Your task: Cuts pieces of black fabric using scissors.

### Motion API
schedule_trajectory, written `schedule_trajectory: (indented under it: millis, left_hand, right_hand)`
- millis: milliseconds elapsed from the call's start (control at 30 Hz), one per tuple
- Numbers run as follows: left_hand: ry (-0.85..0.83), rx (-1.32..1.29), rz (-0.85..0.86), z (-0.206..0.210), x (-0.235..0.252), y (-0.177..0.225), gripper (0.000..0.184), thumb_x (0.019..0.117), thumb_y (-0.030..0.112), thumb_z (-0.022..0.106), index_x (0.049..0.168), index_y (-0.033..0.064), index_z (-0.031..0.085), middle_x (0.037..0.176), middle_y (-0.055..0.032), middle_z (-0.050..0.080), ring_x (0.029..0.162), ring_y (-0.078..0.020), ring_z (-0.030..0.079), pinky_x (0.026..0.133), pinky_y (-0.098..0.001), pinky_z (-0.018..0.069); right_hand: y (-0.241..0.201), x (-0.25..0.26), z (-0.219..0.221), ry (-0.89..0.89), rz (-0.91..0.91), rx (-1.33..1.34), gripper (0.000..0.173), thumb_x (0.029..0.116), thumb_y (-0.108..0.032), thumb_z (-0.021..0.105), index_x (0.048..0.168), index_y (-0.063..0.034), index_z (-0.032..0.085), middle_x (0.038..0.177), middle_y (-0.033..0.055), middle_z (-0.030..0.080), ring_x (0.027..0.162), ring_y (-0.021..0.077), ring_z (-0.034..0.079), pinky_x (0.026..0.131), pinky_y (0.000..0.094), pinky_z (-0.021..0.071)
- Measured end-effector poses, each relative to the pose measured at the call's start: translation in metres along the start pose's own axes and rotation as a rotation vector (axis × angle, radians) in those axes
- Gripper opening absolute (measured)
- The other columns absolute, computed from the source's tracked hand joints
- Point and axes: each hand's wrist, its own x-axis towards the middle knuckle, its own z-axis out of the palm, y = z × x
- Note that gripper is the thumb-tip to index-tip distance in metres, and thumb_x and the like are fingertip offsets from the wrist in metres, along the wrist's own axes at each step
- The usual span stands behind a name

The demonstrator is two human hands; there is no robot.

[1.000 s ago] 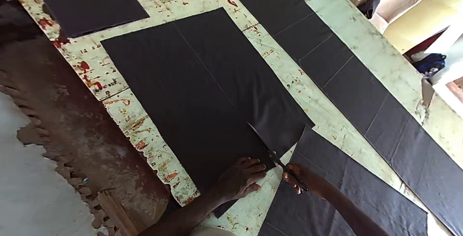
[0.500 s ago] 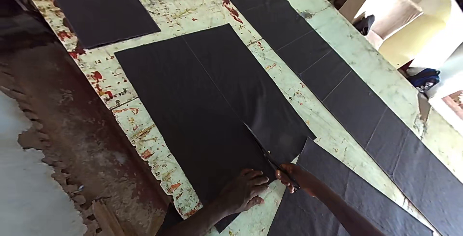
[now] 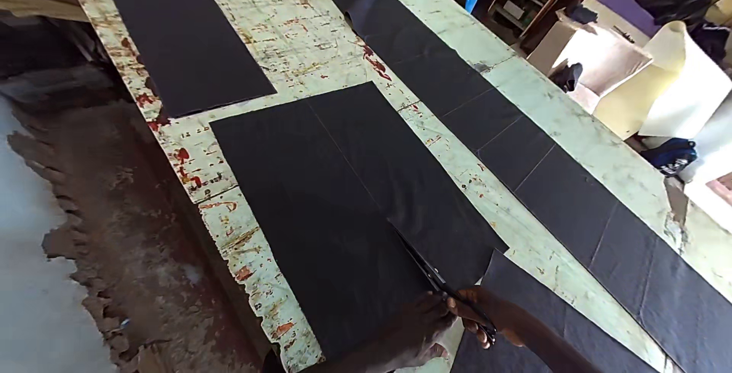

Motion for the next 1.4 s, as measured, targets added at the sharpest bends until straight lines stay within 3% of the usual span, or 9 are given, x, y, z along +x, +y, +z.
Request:
schedule_trajectory:
  millis: [67,133,367,467,600,767,1100,1267,1400]
  left_hand:
    - [-0.016,0.042,-0.062,0.009,0.012,-0.003,0.082,0.0988,0.060,0.052,0.157,0.0036,0.036,0.167,-0.0150,0.029,0.158,-0.0279,0.016,0.129,-0.0483,0.0044]
    - [-0.045,0.148,-0.084,0.017,0.015,-0.007,0.090,0.0985,0.069,0.041,0.157,0.0000,0.034,0.169,-0.0179,0.022,0.158,-0.0311,0.013,0.129,-0.0507,0.0035]
    - [-0.006,0.215,-0.053,0.024,0.011,-0.007,0.081,0.1004,0.069,0.033,0.148,0.0059,0.050,0.156,-0.0132,0.047,0.152,-0.0284,0.032,0.128,-0.0478,0.0100]
    - [0.045,0.230,-0.041,0.026,0.010,-0.009,0.082,0.1002,0.070,0.033,0.148,0.0056,0.050,0.155,-0.0126,0.049,0.149,-0.0275,0.037,0.128,-0.0459,0.0150]
    - [0.022,0.256,-0.045,0.034,0.012,-0.011,0.091,0.1002,0.071,0.027,0.160,0.0016,0.030,0.167,-0.0178,0.028,0.156,-0.0318,0.023,0.128,-0.0488,0.0100]
    - [-0.011,0.195,-0.041,0.033,0.015,-0.012,0.093,0.1008,0.070,0.028,0.161,-0.0018,0.024,0.170,-0.0197,0.013,0.159,-0.0333,0.009,0.128,-0.0514,0.0073]
    - [0.004,0.171,-0.029,0.039,0.016,-0.014,0.094,0.1006,0.069,0.029,0.159,-0.0035,0.026,0.170,-0.0209,0.014,0.159,-0.0351,0.010,0.127,-0.0525,0.0089]
    - [-0.011,0.139,-0.037,0.037,0.017,-0.016,0.093,0.1011,0.068,0.031,0.159,-0.0041,0.026,0.170,-0.0219,0.013,0.159,-0.0353,0.008,0.128,-0.0525,0.0074]
    - [0.002,0.053,-0.049,0.036,0.019,-0.016,0.088,0.1019,0.065,0.034,0.158,-0.0021,0.030,0.170,-0.0205,0.017,0.159,-0.0336,0.011,0.128,-0.0516,0.0082]
  right_hand:
    - [0.006,0.003,0.001,0.004,-0.022,0.017,0.048,0.0889,-0.057,0.073,0.098,-0.0124,0.056,0.062,-0.0009,0.053,0.050,0.0131,0.058,0.050,0.0295,0.0551]
    - [0.016,0.011,0.003,0.025,-0.069,0.037,0.046,0.0884,-0.055,0.074,0.096,-0.0129,0.056,0.063,-0.0009,0.053,0.049,0.0127,0.057,0.049,0.0284,0.0537]
    - [-0.008,0.042,0.009,0.079,-0.125,0.025,0.048,0.0894,-0.057,0.072,0.098,-0.0118,0.056,0.064,-0.0022,0.053,0.050,0.0114,0.056,0.050,0.0277,0.0530]
    - [-0.034,0.055,0.007,0.070,-0.144,0.007,0.049,0.0912,-0.057,0.069,0.099,-0.0114,0.055,0.065,-0.0027,0.051,0.050,0.0105,0.054,0.051,0.0271,0.0521]
    - [-0.064,0.075,0.007,0.061,-0.191,0.012,0.042,0.0962,-0.051,0.066,0.097,-0.0106,0.056,0.065,-0.0021,0.051,0.050,0.0093,0.052,0.050,0.0246,0.0491]
    - [-0.105,0.095,0.012,0.102,-0.159,0.026,0.034,0.1006,-0.042,0.064,0.097,-0.0090,0.056,0.063,-0.0009,0.050,0.049,0.0100,0.053,0.049,0.0248,0.0522]
    - [-0.155,0.139,0.009,0.133,-0.157,-0.065,0.046,0.0983,-0.055,0.062,0.104,-0.0098,0.058,0.064,0.0002,0.050,0.049,0.0114,0.055,0.050,0.0274,0.0543]
    - [-0.151,0.149,0.012,0.189,-0.176,-0.063,0.037,0.0984,-0.043,0.068,0.099,-0.0080,0.057,0.061,0.0010,0.048,0.045,0.0109,0.051,0.046,0.0269,0.0526]
    - [-0.151,0.150,0.013,0.198,-0.157,-0.051,0.037,0.0986,-0.043,0.068,0.099,-0.0079,0.057,0.061,0.0017,0.050,0.045,0.0115,0.052,0.046,0.0271,0.0528]
